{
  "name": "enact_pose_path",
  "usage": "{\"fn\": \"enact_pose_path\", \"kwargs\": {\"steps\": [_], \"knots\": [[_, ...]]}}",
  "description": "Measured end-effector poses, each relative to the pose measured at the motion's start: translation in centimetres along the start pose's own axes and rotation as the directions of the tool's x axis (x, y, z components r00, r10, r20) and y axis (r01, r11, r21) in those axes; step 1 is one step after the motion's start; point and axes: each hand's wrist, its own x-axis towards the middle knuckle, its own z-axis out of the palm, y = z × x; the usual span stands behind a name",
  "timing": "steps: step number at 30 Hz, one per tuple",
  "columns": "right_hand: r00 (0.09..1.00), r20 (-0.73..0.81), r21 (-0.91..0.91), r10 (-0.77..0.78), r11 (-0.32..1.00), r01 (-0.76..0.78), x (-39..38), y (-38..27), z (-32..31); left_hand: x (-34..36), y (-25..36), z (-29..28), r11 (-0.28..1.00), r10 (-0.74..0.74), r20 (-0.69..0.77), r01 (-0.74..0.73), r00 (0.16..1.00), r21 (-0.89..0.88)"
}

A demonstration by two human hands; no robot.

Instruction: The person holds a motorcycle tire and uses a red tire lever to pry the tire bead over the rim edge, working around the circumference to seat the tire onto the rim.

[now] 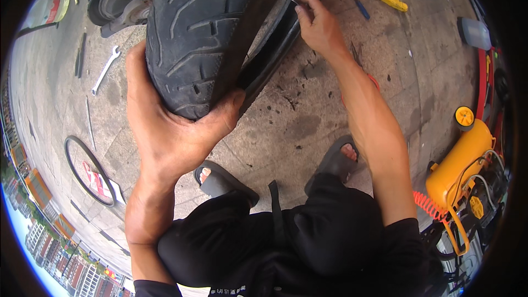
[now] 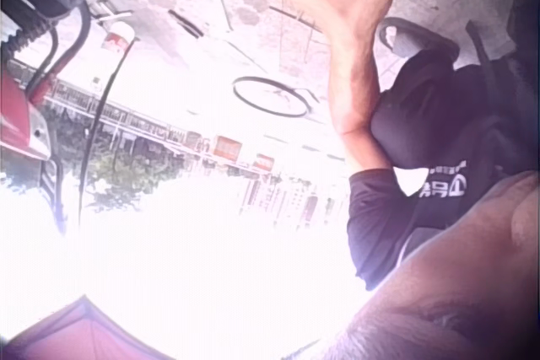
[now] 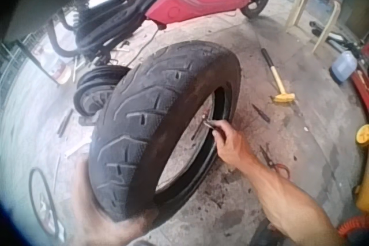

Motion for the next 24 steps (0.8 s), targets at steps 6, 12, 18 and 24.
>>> {"fn": "enact_pose_path", "kwargs": {"steps": [6,12,18,24], "knots": [[0.999,-0.03,0.048,0.016,0.999,-0.015,-0.3,0.4,0.8,0.3,0.1,0.0,0.998,-0.028,0.011,0.029,1.0,-0.055],[0.991,0.066,0.034,0.119,0.992,-0.121,-1.2,0.0,1.4,0.5,1.3,0.3,1.0,0.01,0.049,-0.009,0.999,-0.016],[0.998,-0.054,0.098,0.03,0.995,-0.025,-0.3,1.4,0.9,0.3,1.2,0.6,0.999,0.0,0.032,0.001,0.999,-0.036],[0.999,-0.031,0.082,0.019,0.996,-0.017,0.5,2.2,0.6,0.4,1.1,0.6,0.997,0.067,0.032,-0.068,0.997,0.037]]}}
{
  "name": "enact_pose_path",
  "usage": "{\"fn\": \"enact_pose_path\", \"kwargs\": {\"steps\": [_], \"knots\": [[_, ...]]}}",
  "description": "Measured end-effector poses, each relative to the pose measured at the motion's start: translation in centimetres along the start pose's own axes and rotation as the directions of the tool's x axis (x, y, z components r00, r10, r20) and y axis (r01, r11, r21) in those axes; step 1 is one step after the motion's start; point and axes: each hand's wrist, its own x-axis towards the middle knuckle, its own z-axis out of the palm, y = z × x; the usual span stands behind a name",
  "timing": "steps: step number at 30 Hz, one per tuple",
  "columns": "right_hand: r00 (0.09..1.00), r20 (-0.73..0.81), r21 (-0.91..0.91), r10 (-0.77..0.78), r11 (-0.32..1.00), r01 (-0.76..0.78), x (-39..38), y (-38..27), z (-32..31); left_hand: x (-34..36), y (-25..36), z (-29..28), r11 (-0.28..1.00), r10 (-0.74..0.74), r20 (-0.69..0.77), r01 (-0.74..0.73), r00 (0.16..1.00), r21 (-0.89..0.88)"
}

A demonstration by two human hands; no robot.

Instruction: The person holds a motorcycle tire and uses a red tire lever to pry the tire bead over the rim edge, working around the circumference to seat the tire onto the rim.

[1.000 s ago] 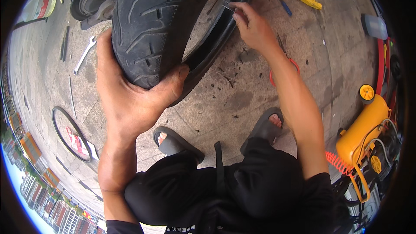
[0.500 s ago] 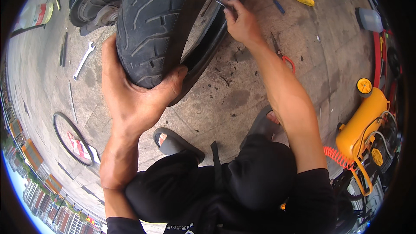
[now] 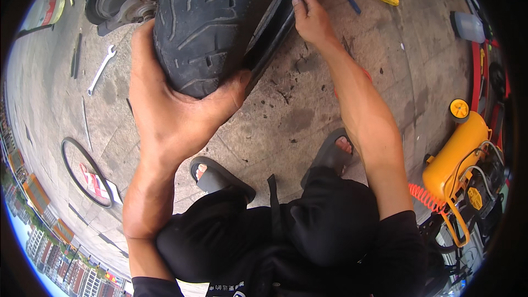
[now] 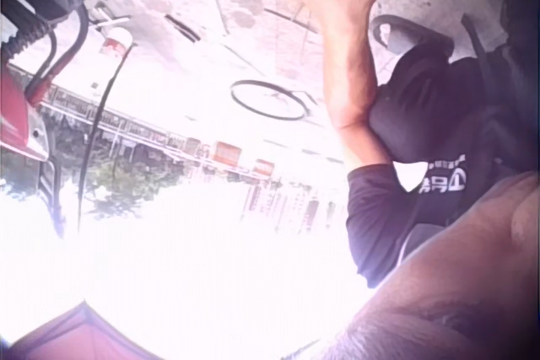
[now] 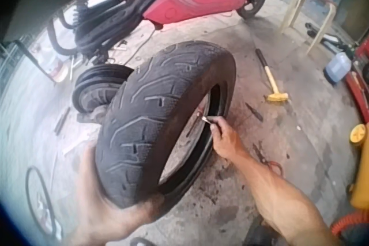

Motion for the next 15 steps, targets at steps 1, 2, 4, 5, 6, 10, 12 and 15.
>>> {"fn": "enact_pose_path", "kwargs": {"steps": [1,2,4,5,6,10,12,15], "knots": [[1.0,-0.019,-0.029,-0.006,1.0,0.005,0.0,-0.2,0.1,0.1,0.0,0.0,1.0,0.003,0.002,-0.003,1.0,0.0],[1.0,-0.026,-0.063,0.01,0.998,-0.012,0.0,-0.3,0.1,0.1,-0.1,0.0,1.0,0.018,-0.006,-0.018,1.0,-0.011],[0.999,-0.018,-0.171,0.032,0.985,-0.035,0.0,-0.9,0.1,0.2,-0.2,0.0,0.998,0.058,-0.005,-0.058,0.998,-0.016],[0.999,-0.003,-0.244,0.042,0.969,-0.041,0.0,-1.2,0.1,0.3,-0.3,0.1,0.998,0.04,-0.019,-0.041,0.999,-0.047],[0.998,0.012,-0.316,0.056,0.947,-0.049,0.0,-1.4,0.1,0.3,-0.4,0.1,0.998,0.031,-0.01,-0.031,0.999,-0.061],[1.0,0.0,-0.429,0.023,0.903,-0.02,0.6,-2.4,0.0,1.0,-0.1,0.5,0.994,0.096,0.004,-0.096,0.995,-0.052],[0.999,0.014,-0.519,0.032,0.855,-0.02,1.0,-2.8,-0.3,1.7,0.8,0.5,0.996,0.087,0.0,-0.087,0.996,-0.016],[0.984,0.078,-0.556,0.163,0.826,-0.092,1.5,-3.3,-0.9,2.8,2.2,0.6,0.999,0.022,0.068,-0.026,0.997,0.046]]}}
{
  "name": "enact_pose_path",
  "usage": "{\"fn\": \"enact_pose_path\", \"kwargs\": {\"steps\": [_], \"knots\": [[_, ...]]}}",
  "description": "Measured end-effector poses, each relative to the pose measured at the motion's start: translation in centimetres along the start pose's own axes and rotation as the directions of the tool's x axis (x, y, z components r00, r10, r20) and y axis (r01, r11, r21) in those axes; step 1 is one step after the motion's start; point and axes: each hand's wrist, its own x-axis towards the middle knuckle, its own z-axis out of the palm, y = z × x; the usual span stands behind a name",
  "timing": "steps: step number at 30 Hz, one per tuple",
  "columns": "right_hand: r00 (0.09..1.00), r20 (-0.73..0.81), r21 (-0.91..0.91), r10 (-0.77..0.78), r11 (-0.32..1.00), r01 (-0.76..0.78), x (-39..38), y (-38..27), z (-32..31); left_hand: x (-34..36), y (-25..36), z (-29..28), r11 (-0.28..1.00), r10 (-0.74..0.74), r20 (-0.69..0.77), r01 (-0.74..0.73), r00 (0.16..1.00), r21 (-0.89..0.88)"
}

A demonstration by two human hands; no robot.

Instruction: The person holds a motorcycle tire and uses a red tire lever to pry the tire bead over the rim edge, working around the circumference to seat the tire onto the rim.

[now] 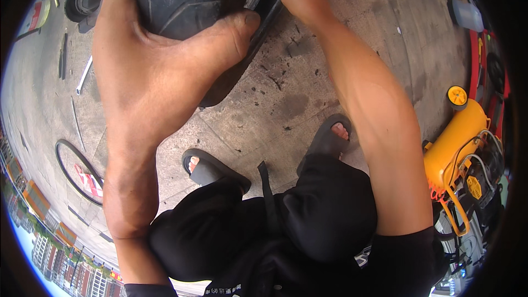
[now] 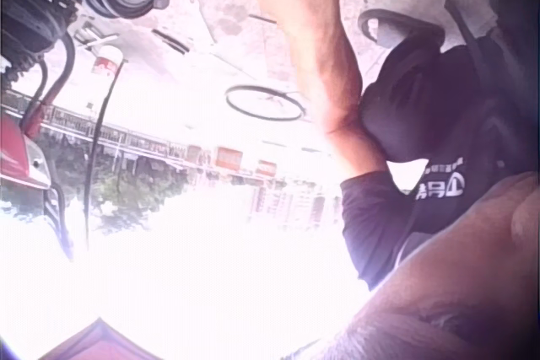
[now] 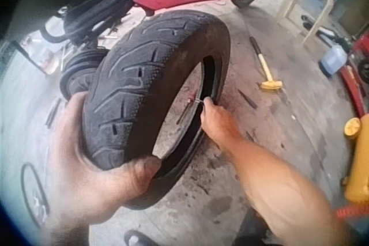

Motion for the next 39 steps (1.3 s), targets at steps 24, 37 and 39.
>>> {"fn": "enact_pose_path", "kwargs": {"steps": [24,37,39], "knots": [[0.97,0.129,-0.047,-0.205,0.976,0.212,3.4,4.0,0.5,4.1,9.3,1.6,0.971,-0.078,0.127,0.104,0.989,-0.213],[0.999,-0.015,0.046,-0.047,0.998,0.048,1.7,2.7,0.8,3.3,9.5,3.0,0.977,-0.026,0.011,0.028,1.0,-0.211],[1.0,-0.009,0.028,-0.025,0.999,0.026,2.1,2.4,1.4,3.2,9.0,2.5,0.962,-0.024,0.066,0.042,0.998,-0.271]]}}
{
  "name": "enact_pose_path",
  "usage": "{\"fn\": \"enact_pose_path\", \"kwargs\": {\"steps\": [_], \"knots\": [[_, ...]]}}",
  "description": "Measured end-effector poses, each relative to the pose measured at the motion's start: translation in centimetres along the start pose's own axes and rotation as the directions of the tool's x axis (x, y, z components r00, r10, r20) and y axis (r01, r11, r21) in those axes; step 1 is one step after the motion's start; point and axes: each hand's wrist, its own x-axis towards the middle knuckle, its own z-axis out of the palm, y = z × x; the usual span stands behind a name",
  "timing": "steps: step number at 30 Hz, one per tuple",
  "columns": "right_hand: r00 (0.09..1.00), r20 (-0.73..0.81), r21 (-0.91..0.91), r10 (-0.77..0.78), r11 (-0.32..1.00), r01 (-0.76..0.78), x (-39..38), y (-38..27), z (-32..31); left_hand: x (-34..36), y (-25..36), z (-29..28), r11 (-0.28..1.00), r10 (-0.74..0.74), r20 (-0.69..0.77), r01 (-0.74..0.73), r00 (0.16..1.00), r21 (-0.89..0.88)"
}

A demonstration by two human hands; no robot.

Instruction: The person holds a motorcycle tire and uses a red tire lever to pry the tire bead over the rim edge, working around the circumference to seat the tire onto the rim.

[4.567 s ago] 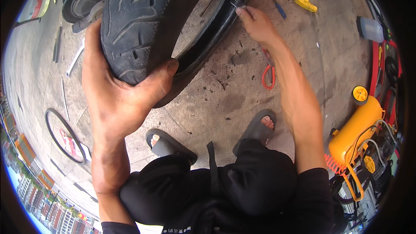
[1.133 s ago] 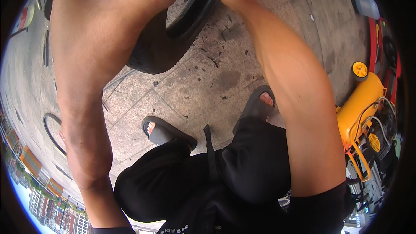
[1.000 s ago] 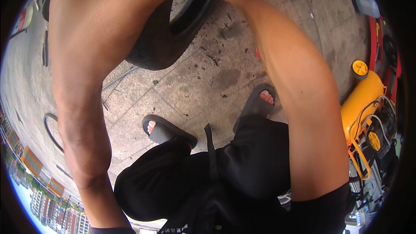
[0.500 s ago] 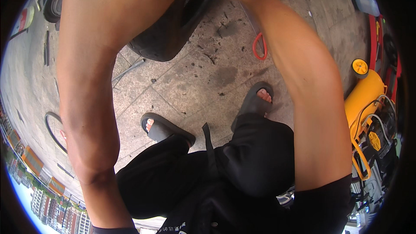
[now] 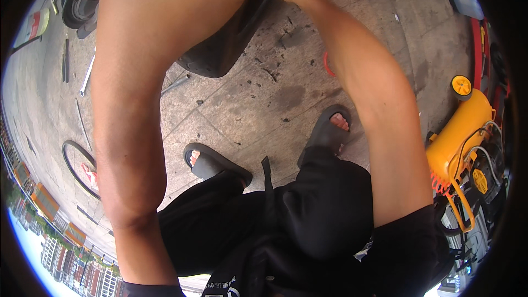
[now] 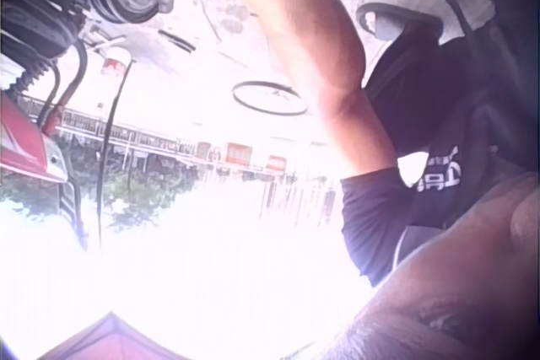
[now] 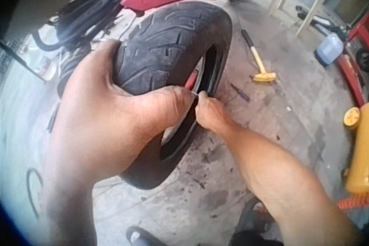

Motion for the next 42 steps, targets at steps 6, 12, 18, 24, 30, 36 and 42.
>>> {"fn": "enact_pose_path", "kwargs": {"steps": [6,12,18,24,30,36,42], "knots": [[0.992,0.118,-0.069,-0.037,0.997,0.046,-0.9,-0.8,0.7,-0.6,-0.9,0.0,0.996,0.075,-0.072,-0.072,0.995,0.053],[0.929,0.313,-0.206,-0.198,0.941,0.27,-0.8,-0.8,0.6,-0.3,-0.9,0.2,0.986,0.149,-0.131,-0.138,0.98,0.089],[0.985,0.056,-0.295,-0.166,0.94,0.175,1.0,-0.1,0.0,0.3,0.2,-0.2,0.997,-0.023,-0.072,0.028,0.997,0.071],[0.952,0.093,-0.229,-0.292,0.924,0.306,-0.8,-0.8,1.3,0.6,-2.7,-1.3,0.993,0.107,-0.026,-0.108,0.994,-0.055],[0.992,-0.129,0.011,0.014,1.0,-0.013,1.7,0.6,-0.1,0.6,0.4,0.1,0.971,-0.092,-0.142,0.12,0.986,0.206],[0.967,-0.208,0.202,-0.145,0.961,0.188,0.1,1.9,0.5,0.8,1.4,0.3,0.973,-0.132,-0.179,0.161,0.975,0.164],[0.976,-0.126,0.084,-0.179,0.978,0.19,-0.6,2.1,-0.2,1.0,2.2,1.3,0.943,-0.225,-0.243,0.274,0.944,0.189]]}}
